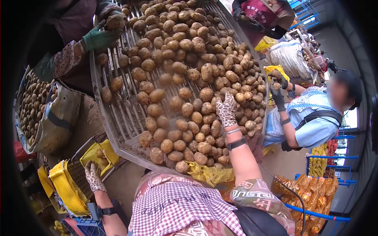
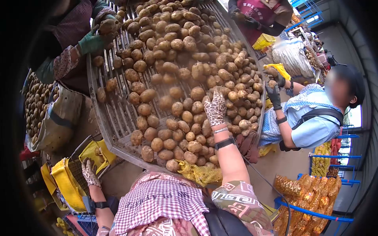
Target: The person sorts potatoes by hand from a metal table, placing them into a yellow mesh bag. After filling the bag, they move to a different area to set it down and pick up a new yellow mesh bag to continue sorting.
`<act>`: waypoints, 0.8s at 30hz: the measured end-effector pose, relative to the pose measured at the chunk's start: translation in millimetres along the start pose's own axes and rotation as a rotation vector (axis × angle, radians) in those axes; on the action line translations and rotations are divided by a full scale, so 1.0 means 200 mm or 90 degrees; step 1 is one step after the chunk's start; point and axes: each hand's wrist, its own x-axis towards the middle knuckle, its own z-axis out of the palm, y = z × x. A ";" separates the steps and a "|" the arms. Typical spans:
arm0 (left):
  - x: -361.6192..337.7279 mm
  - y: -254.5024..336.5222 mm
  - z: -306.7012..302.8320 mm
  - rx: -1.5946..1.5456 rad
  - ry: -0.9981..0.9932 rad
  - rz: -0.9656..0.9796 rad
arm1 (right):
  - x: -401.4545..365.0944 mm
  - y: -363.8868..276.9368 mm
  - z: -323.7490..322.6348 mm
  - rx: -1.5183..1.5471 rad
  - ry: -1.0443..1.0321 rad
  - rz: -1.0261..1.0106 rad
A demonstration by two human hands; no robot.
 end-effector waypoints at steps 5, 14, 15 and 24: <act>-0.25 0.13 0.26 0.000 -0.125 0.001 | 0.31 -0.16 -0.07 0.013 -0.357 0.004; -0.68 0.51 1.07 -0.291 -0.597 -0.225 | 0.08 -0.25 0.07 0.436 -0.400 -0.040; -0.72 0.55 1.16 -0.282 -0.598 -0.228 | 0.01 -0.32 0.01 0.479 -0.468 -0.104; -0.73 0.35 1.23 -0.486 -0.599 -0.585 | 0.19 -0.01 -0.13 0.075 -0.074 -0.067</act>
